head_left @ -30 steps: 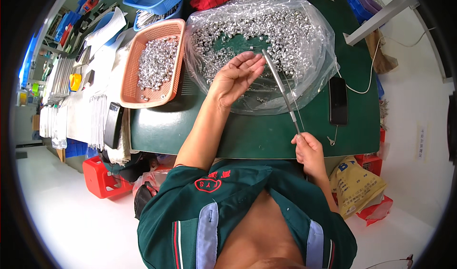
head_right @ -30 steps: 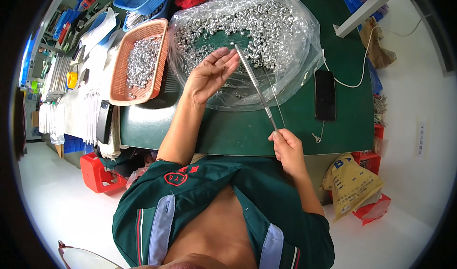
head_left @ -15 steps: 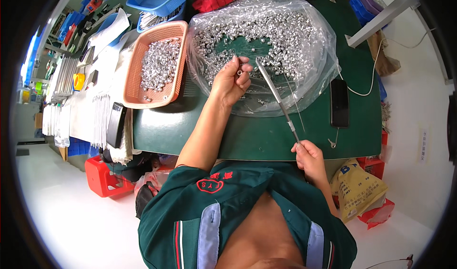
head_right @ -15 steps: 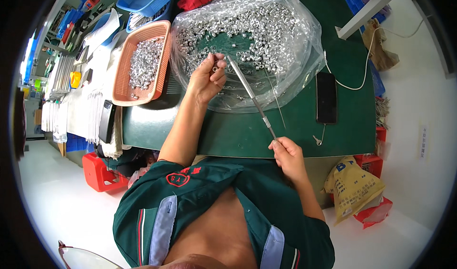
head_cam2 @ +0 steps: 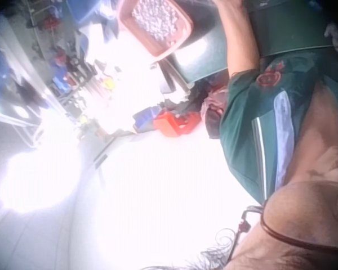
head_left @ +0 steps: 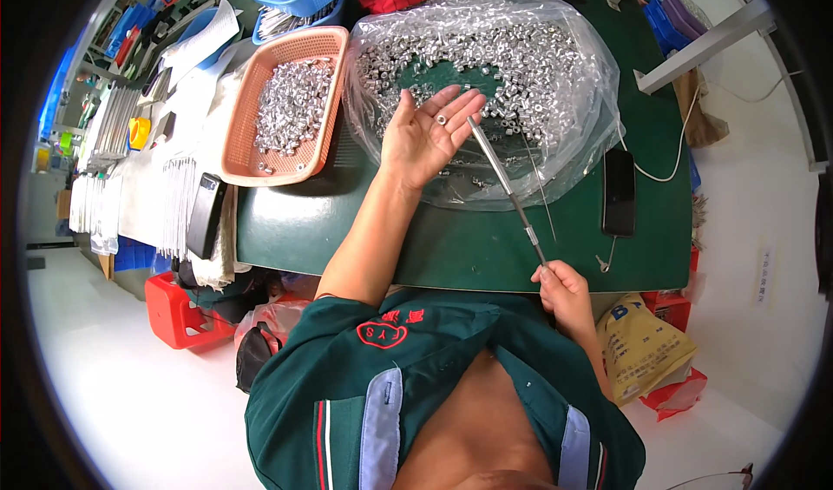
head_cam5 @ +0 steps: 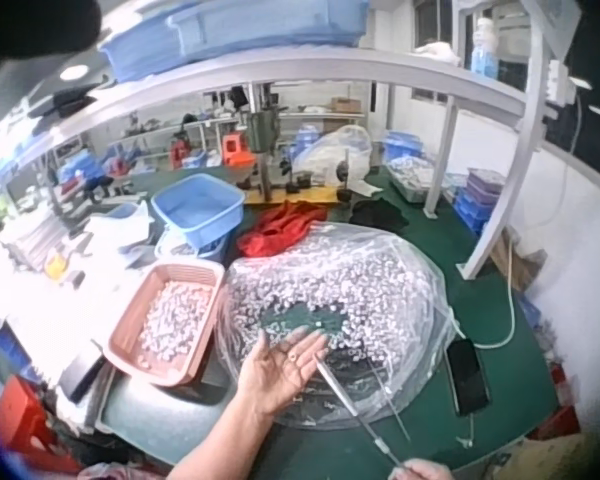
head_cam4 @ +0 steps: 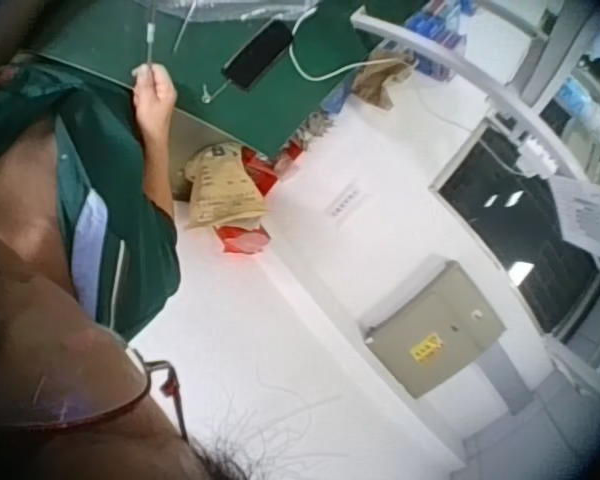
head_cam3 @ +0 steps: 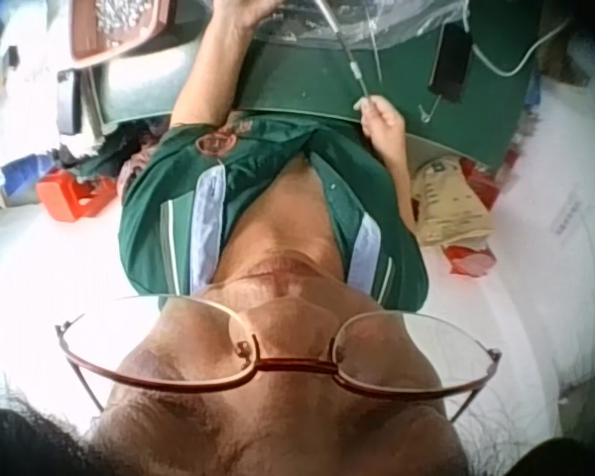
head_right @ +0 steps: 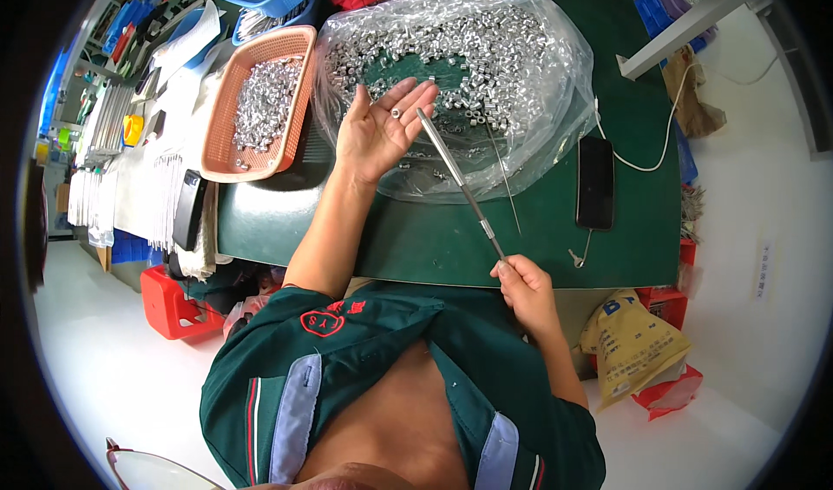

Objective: The person uses a long metal rod to pick up small cylindrical metal parts from a large plastic bag and threads them onto the rod. The person holds the rod with both hands and repeatedly inserts the parts into the rod's opening. A coworker is visible in the background sorting white strips.

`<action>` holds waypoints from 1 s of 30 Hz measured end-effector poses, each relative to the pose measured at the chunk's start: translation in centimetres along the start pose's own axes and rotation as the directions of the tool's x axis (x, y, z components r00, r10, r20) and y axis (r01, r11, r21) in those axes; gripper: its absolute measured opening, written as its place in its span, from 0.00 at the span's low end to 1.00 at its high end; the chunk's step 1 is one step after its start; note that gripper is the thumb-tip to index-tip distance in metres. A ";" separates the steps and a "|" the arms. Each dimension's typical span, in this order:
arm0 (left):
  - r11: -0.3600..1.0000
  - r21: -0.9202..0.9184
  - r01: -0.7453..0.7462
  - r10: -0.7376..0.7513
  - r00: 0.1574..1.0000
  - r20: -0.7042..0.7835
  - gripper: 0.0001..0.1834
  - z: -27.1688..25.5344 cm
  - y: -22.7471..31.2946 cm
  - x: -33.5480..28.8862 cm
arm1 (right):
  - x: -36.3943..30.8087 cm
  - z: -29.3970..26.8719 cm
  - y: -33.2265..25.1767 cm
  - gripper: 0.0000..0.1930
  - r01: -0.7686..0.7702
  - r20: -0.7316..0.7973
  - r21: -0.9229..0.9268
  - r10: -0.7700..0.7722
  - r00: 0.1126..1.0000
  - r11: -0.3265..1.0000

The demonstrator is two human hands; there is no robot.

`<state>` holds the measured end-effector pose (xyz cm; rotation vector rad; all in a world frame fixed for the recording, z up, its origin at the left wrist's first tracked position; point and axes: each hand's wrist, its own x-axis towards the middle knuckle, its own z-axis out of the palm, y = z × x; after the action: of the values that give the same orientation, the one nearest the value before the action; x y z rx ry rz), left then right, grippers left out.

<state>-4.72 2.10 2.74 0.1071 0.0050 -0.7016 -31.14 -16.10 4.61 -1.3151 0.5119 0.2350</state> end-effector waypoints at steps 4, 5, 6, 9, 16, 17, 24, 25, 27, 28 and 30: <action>1.000 -0.005 0.000 0.000 0.999 0.043 0.40 0.0 0.1 0.0 | 0.1 0.3 0.1 0.09 -0.017 0.003 -0.005 0.017 1.000 1.000; 1.000 0.006 -0.004 0.004 0.999 0.047 0.41 0.0 0.0 0.0 | 0.1 0.3 0.1 0.09 -0.023 0.008 -0.006 0.023 1.000 1.000; 1.000 0.026 -0.014 0.013 0.999 0.047 0.42 0.0 0.0 0.0 | 0.2 0.4 0.1 0.09 -0.029 0.012 -0.007 0.029 0.999 1.000; 0.995 0.088 -0.038 0.033 0.998 0.054 0.43 0.0 -0.1 0.0 | 0.2 0.9 -0.2 0.09 -0.036 0.030 -0.024 0.037 0.999 0.999; 0.992 0.119 -0.039 0.027 0.995 0.098 0.44 0.2 -0.2 -0.1 | 0.2 1.1 -0.2 0.09 -0.041 0.016 -0.032 0.042 0.999 0.999; 0.993 0.116 -0.034 0.022 0.994 0.108 0.44 0.2 -0.2 -0.1 | 0.2 1.0 -0.1 0.09 -0.045 0.016 -0.029 0.045 0.999 0.999; 1.000 -0.027 0.015 -0.011 0.991 0.131 0.44 0.2 -0.2 -0.1 | 0.1 0.9 0.0 0.09 -0.039 0.028 -0.023 0.039 0.999 0.999; 0.999 -0.049 0.021 -0.014 0.991 0.129 0.44 0.2 -0.2 -0.1 | 0.1 0.9 0.1 0.09 -0.031 0.031 -0.029 0.032 0.999 0.999; 0.998 -0.065 0.024 -0.016 0.991 0.134 0.44 0.1 -0.3 0.0 | 0.1 0.8 0.3 0.09 -0.016 0.035 -0.039 0.018 0.999 0.999; 0.998 -0.059 0.022 -0.014 0.990 0.139 0.43 0.1 -0.4 0.0 | 0.1 0.8 0.3 0.09 -0.024 0.035 -0.042 0.025 0.999 0.999; 1.000 -0.001 0.009 -0.009 0.992 0.127 0.40 0.0 -0.5 0.1 | 0.2 1.0 0.2 0.09 -0.039 0.037 -0.046 0.041 0.998 0.998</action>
<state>-4.97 1.68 2.68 0.0609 -0.1166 -0.7165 -30.83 -15.15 4.47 -1.3426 0.5037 0.3055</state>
